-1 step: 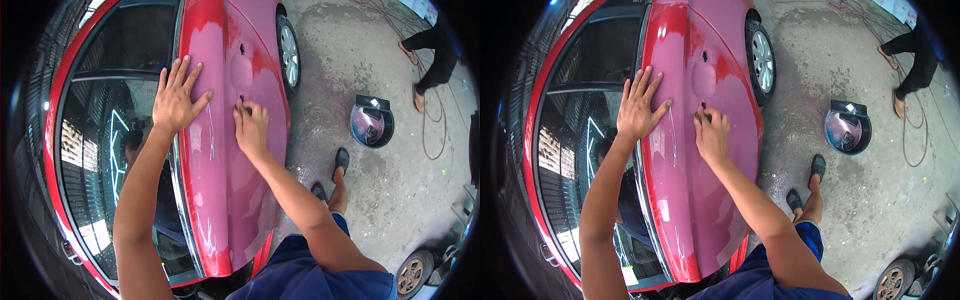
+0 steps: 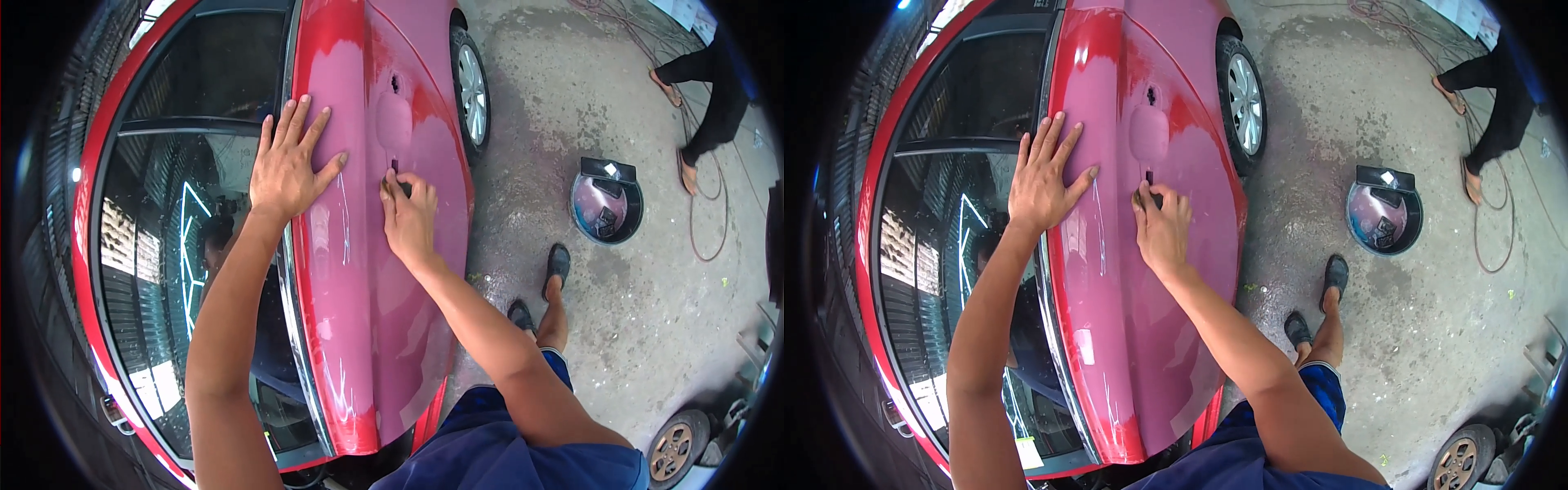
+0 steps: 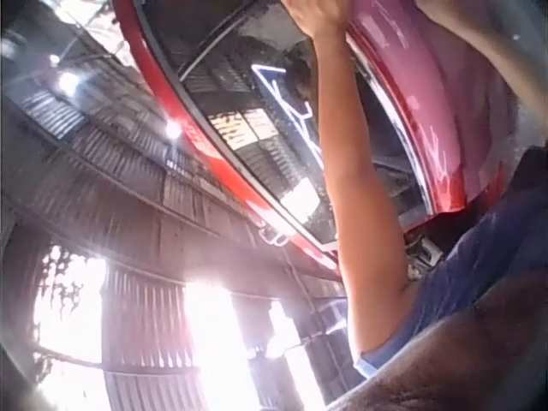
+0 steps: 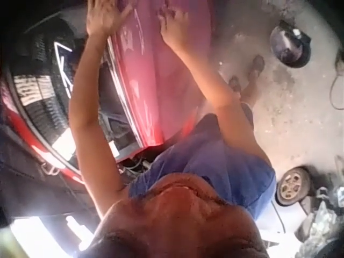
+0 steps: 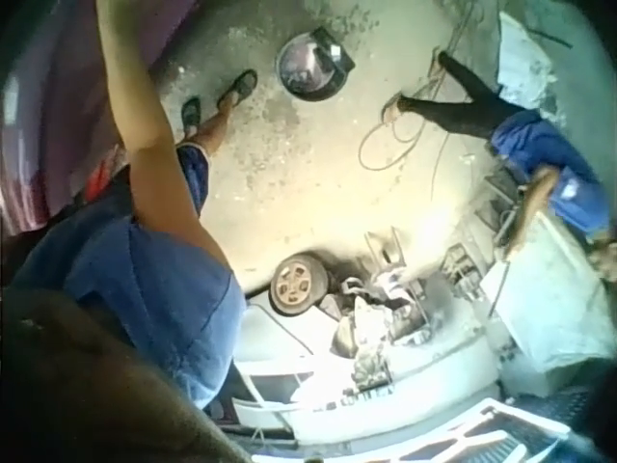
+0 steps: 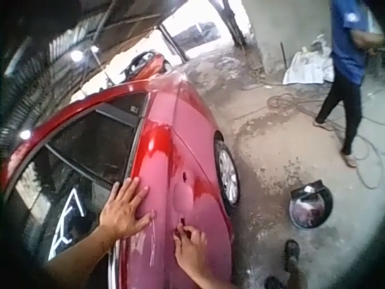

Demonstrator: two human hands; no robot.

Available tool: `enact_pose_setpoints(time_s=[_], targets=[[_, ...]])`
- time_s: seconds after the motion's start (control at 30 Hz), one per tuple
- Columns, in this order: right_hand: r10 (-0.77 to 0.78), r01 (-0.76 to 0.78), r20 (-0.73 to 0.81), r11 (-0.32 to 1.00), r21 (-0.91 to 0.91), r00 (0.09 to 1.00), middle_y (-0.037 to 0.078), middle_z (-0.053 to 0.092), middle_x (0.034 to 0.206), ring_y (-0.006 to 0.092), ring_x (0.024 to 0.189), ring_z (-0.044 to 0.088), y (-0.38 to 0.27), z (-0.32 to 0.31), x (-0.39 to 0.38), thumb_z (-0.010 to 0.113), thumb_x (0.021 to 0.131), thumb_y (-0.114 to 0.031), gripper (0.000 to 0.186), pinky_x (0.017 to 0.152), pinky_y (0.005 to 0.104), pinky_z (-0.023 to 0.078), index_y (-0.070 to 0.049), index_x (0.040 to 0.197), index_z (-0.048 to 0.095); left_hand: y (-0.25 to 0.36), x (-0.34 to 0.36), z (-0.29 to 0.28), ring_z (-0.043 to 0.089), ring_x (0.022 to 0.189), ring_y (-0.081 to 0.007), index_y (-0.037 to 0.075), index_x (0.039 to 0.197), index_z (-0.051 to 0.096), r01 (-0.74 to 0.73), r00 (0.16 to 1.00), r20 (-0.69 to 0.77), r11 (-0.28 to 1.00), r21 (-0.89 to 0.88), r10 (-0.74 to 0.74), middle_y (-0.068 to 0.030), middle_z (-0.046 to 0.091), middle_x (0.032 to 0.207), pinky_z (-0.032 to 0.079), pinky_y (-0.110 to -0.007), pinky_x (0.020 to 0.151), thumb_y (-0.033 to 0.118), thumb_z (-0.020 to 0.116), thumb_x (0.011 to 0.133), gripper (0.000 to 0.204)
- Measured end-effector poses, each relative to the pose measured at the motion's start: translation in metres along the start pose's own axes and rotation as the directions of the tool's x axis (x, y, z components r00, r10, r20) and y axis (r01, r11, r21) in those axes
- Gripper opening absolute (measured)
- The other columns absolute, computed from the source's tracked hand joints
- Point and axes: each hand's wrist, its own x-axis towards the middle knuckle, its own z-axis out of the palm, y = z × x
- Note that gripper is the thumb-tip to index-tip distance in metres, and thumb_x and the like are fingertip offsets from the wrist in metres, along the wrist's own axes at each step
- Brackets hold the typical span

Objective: Sanding and washing a red car door in a workshop setting.

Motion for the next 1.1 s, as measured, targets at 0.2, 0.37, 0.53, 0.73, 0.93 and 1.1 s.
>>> enact_pose_setpoints(time_s=[0.2,0.37,0.53,0.73,0.93,1.1], targets=[[0.076,-0.077,0.023,0.996,0.045,0.997,0.012,0.056,0.119,0.0317,0.105,0.05,-0.01,0.0,0.014,0.061,0.101,-0.016,0.033,0.092,0.0442,0.041,0.0,0.128,0.068,0.0,-0.002,0.001,0.02,0.157,-0.0235,0.025,0.161,0.036,0.0,1.0,-0.005,1.0,0.009,0.0,-0.0064,0.026,0.169,0.013,-0.047,0.13,0.067,0.049,0.097,0.077],[0.026,-0.025,-0.018,0.998,0.051,0.999,0.01,0.057,0.115,0.0293,0.1,0.051,-0.01,0.004,0.034,0.061,0.101,-0.017,0.034,0.089,0.0422,0.043,0.005,0.126,0.068,-0.002,0.0,-0.003,0.019,0.158,-0.023,0.025,0.16,0.036,-0.001,1.0,-0.023,1.0,0.001,0.001,-0.0055,0.026,0.169,0.013,-0.047,0.13,0.067,0.05,0.096,0.078],[0.044,-0.042,-0.073,0.999,0.025,0.996,0.013,0.058,0.113,0.0307,0.1,0.051,-0.005,0.007,0.006,0.06,0.101,-0.018,0.031,0.089,0.0427,0.043,0.005,0.121,0.07,0.001,0.005,0.002,0.019,0.158,-0.0236,0.024,0.16,0.037,-0.007,1.0,-0.016,1.0,-0.016,0.006,-0.0061,0.026,0.169,0.012,-0.047,0.13,0.065,0.051,0.097,0.076],[-0.006,-0.006,0.093,0.991,0.132,0.996,0.014,0.06,0.109,0.0327,0.098,0.054,0.016,-0.022,0.006,0.06,0.101,-0.018,0.027,0.088,0.0446,0.045,0.001,0.116,0.073,0.0,-0.002,0.003,0.018,0.158,-0.0229,0.025,0.161,0.035,0.003,1.0,0.028,1.0,-0.006,-0.003,-0.0056,0.025,0.17,0.012,-0.047,0.13,0.066,0.049,0.098,0.076],[-0.114,0.11,0.077,0.993,0.051,0.99,0.014,0.061,0.107,0.0336,0.097,0.054,0.024,-0.013,0.059,0.058,0.102,-0.021,0.028,0.087,0.0441,0.045,0.0,0.112,0.074,0.006,0.005,0.0,0.018,0.158,-0.0223,0.026,0.161,0.035,-0.009,1.0,-0.001,1.0,-0.002,0.009,-0.0049,0.025,0.17,0.011,-0.046,0.13,0.067,0.046,0.098,0.076],[-0.02,0.017,0.046,0.998,0.067,0.999,0.013,0.06,0.109,0.0321,0.097,0.054,0.008,-0.01,0.009,0.061,0.1,-0.017,0.029,0.087,0.0436,0.045,0.001,0.12,0.072,-0.005,-0.003,0.002,0.018,0.158,-0.022,0.026,0.161,0.035,0.008,1.0,0.009,1.0,0.021,-0.008,-0.0046,0.025,0.17,0.011,-0.046,0.13,0.068,0.047,0.097,0.077]])
